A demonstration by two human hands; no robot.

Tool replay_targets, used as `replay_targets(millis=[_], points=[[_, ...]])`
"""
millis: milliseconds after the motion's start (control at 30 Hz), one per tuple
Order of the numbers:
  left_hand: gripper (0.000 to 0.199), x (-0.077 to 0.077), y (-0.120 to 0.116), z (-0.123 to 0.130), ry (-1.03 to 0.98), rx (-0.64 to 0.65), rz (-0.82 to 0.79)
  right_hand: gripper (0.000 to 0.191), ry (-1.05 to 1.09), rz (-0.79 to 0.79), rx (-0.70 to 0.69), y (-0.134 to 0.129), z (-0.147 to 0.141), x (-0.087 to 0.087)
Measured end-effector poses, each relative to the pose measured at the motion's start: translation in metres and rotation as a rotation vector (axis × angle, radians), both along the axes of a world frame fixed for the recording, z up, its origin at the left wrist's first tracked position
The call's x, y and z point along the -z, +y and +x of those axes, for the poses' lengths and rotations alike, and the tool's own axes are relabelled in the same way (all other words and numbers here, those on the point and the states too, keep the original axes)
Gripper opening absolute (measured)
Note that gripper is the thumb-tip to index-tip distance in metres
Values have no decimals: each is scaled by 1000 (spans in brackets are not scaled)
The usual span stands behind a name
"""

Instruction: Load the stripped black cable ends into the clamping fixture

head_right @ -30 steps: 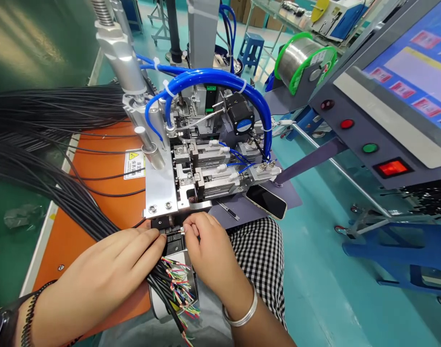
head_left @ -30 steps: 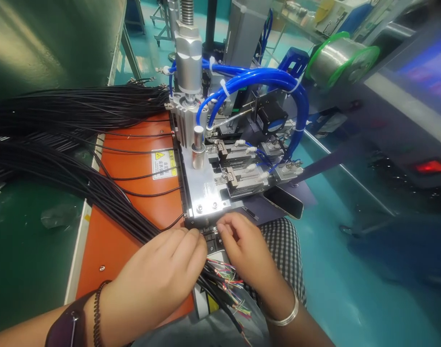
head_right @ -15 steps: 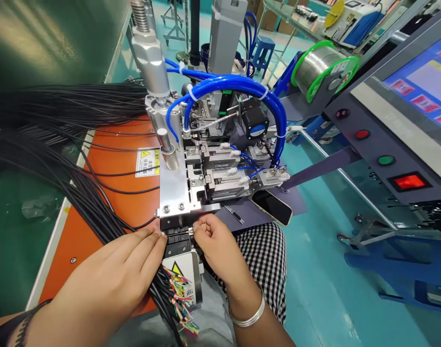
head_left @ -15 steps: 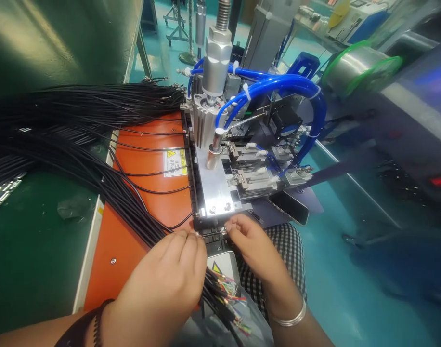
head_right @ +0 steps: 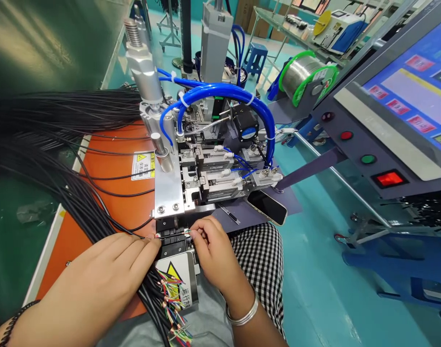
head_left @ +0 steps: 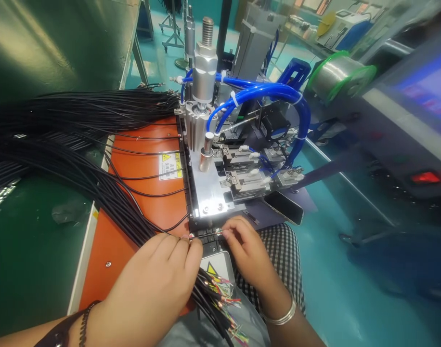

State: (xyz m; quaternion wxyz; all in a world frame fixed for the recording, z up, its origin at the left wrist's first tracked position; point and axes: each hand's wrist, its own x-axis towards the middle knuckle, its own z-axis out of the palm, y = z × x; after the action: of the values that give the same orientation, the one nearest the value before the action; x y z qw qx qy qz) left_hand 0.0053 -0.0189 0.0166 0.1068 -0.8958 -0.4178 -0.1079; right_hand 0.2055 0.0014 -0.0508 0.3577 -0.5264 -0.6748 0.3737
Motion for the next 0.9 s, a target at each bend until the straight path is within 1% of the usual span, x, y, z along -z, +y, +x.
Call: replay_targets(millis=[67,100,133,167,233,267,300,400,467,567,633,700,800,900], points=[[35,0,0,-1,-9,2,-24,11,17,79,26,-3,4,-5],[35,0,0,-1,-11,1,-41,17,20,141,-11,-4,6,-9],[34,0,1,-2,-18,2,-54,23,19,206,-90,-5,8,-14],[34,0,1,-2,-24,2,-66,28,12,265,-200,-6,10,-19],[33,0,4,-3,-44,5,-86,31,-1,346,-408,-8,13,-27],[32,1,5,-3,-52,5,-92,29,-1,365,-462,-8,12,-30],[31,2,7,-4,-57,3,-94,27,2,374,-475,-9,12,-31],[31,3,10,-6,-65,-14,-73,22,28,383,-427,-7,7,-29],[33,3,11,-8,-77,2,-40,19,45,387,-389,-6,4,-26],[36,0,9,-10,-107,76,31,14,48,368,-276,-5,1,-24],[34,-2,8,-11,-120,127,86,10,49,340,-184,-5,-1,-23],[33,-2,8,-11,-123,162,124,8,65,323,-126,-6,-2,-23],[32,3,10,-11,-113,170,132,7,82,316,-114,-7,-3,-21],[34,9,12,-10,-91,191,130,4,73,291,-162,-7,-2,-21]])
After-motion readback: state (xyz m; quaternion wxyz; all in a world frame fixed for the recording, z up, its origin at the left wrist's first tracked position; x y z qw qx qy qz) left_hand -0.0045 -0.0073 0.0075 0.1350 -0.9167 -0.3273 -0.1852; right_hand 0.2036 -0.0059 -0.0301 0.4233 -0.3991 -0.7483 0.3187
